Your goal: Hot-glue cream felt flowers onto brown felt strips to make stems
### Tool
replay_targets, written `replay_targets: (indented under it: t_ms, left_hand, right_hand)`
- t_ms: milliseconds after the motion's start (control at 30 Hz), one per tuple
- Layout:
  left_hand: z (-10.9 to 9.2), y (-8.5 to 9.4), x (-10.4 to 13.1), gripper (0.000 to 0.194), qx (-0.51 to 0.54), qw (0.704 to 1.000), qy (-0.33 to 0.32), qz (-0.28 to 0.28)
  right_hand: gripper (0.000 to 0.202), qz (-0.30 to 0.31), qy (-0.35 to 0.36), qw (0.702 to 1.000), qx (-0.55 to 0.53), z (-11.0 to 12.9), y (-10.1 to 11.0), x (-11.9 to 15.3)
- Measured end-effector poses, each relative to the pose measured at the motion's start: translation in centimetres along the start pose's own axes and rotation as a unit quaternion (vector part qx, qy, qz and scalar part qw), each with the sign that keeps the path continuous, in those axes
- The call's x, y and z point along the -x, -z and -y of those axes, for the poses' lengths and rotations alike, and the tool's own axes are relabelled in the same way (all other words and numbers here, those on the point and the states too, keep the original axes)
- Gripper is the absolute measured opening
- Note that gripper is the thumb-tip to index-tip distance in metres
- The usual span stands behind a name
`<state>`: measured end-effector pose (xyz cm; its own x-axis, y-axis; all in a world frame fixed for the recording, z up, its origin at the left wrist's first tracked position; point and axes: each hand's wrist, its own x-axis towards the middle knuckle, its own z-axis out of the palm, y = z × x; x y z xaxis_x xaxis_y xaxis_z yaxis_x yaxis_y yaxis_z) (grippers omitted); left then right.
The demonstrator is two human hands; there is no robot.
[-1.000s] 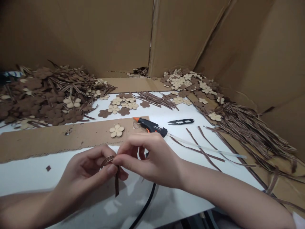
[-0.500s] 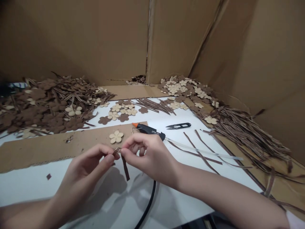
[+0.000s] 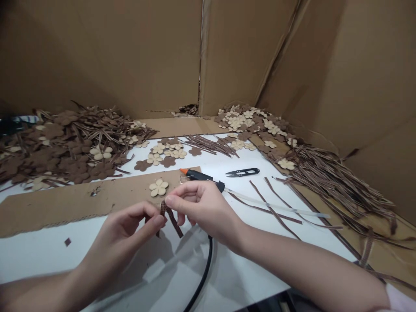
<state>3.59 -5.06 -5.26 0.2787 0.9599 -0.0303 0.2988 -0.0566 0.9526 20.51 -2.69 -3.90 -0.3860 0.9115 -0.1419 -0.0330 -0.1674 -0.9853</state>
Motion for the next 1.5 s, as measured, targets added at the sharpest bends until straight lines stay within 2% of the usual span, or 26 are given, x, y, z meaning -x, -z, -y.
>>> replay_targets:
  t_ms: [100, 200, 300, 367, 600, 1100, 1300, 1500]
  left_hand:
    - [0.1, 0.0, 0.0, 0.024, -0.008, 1.000, -0.003, 0.001]
    - [0.5, 0.1, 0.1, 0.016, 0.015, 0.999, -0.028, -0.037]
    - [0.7, 0.1, 0.3, 0.009, 0.053, 0.992, -0.078, -0.083]
    - [0.6, 0.1, 0.4, 0.009, 0.076, 0.985, -0.121, -0.098]
    - [0.1, 0.2, 0.2, 0.021, 0.067, 0.970, -0.219, -0.078]
    - [-0.5, 0.2, 0.3, 0.022, 0.066, 0.982, -0.153, -0.089]
    - [-0.3, 0.1, 0.2, 0.025, 0.079, 0.981, -0.151, -0.090]
    - [0.0, 0.2, 0.3, 0.018, 0.066, 0.979, -0.169, -0.088]
  right_hand:
    - [0.012, -0.012, 0.001, 1.000, -0.001, 0.1, -0.1, 0.1]
    - [0.009, -0.046, 0.025, 0.999, -0.012, 0.3, -0.3, 0.4]
    - [0.007, -0.078, 0.056, 0.995, -0.008, 0.5, -0.5, 0.8]
    - [0.009, -0.073, 0.071, 0.995, 0.009, 0.4, -0.6, 1.0]
    - [0.008, -0.048, 0.084, 0.994, 0.053, -0.1, -0.7, 1.1]
    - [0.008, -0.038, 0.054, 0.997, 0.046, 0.2, -0.8, 0.9]
    - [0.008, -0.035, 0.054, 0.997, 0.039, 0.1, -0.7, 1.0]
    - [0.007, -0.032, 0.056, 0.997, 0.037, 0.1, -0.8, 1.0]
